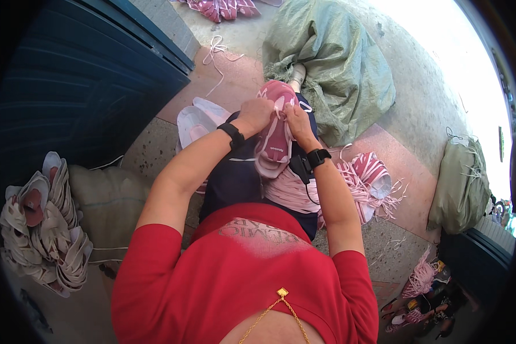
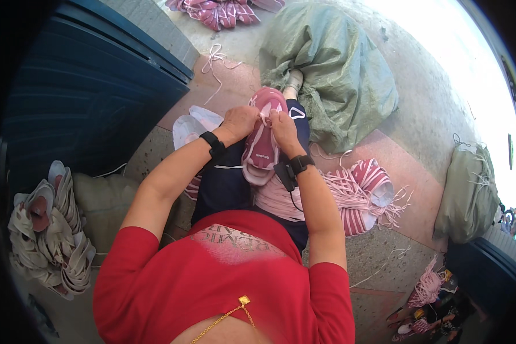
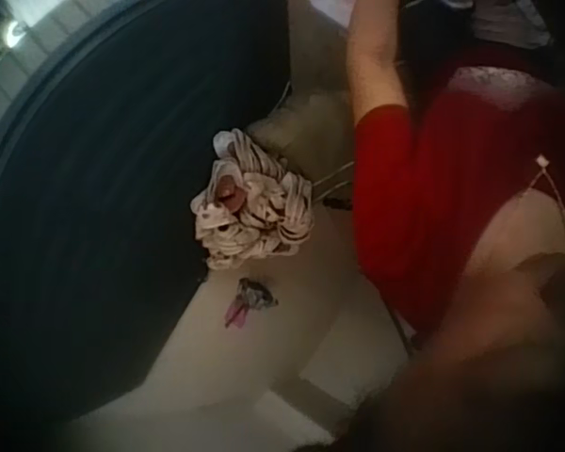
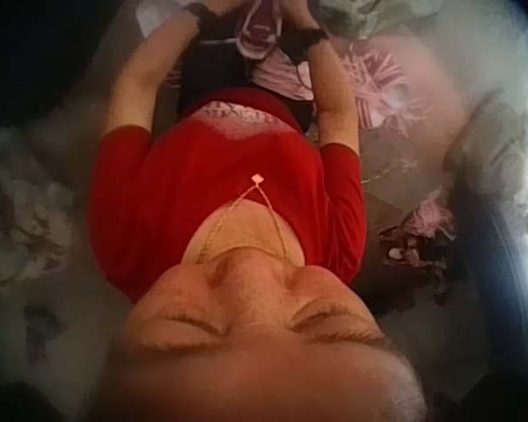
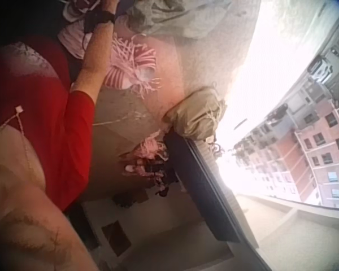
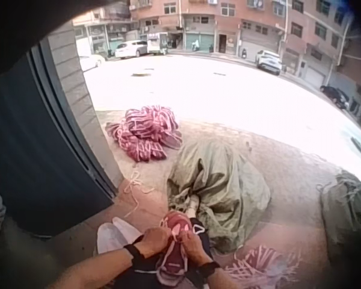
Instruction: The person sits on the ground and laces a pink shoe with white shoelaces. They thread the laces through the eyelets, pull them tight, and tie a knot. The person then picks up a second pink shoe and begins the same lacing process.
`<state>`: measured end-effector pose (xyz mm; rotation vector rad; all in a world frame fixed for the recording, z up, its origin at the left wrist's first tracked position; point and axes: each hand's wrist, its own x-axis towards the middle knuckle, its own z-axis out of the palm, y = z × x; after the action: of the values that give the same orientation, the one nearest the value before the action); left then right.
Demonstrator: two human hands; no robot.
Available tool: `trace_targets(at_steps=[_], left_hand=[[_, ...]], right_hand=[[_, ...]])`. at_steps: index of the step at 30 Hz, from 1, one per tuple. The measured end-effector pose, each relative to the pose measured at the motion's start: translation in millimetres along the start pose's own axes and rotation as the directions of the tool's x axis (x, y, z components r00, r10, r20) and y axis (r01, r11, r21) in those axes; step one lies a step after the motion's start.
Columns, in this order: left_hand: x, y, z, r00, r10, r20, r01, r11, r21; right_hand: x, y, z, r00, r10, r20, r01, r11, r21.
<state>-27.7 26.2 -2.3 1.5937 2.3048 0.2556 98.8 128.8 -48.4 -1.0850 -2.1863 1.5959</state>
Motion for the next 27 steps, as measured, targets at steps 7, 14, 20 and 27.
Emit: trace_targets(at_steps=[7,14,20,27], left_hand=[[-31.0,0.4,2.5,0.991,0.041,-0.127,-0.05,0.997,-0.067],[-16.9,3.9,-20.2,0.963,-0.046,0.265,0.084,0.988,-0.132],[-31.4,-2.2,-35.7,0.963,0.025,0.269,0.032,0.978,-0.207],[-32.9,-7.2,2.3,0.995,-0.095,-0.02,0.083,0.942,-0.325]], right_hand=[[-25.8,-24.0,-17.6,0.969,0.161,0.187,-0.206,0.946,0.249],[-30.8,-32.4,7.0,0.97,-0.164,0.181,0.226,0.882,-0.413],[-29.6,-42.5,27.0,0.964,-0.166,0.208,0.265,0.614,-0.743],[-39.0,-65.6,37.6,0.923,-0.182,0.339,0.384,0.478,-0.79]])
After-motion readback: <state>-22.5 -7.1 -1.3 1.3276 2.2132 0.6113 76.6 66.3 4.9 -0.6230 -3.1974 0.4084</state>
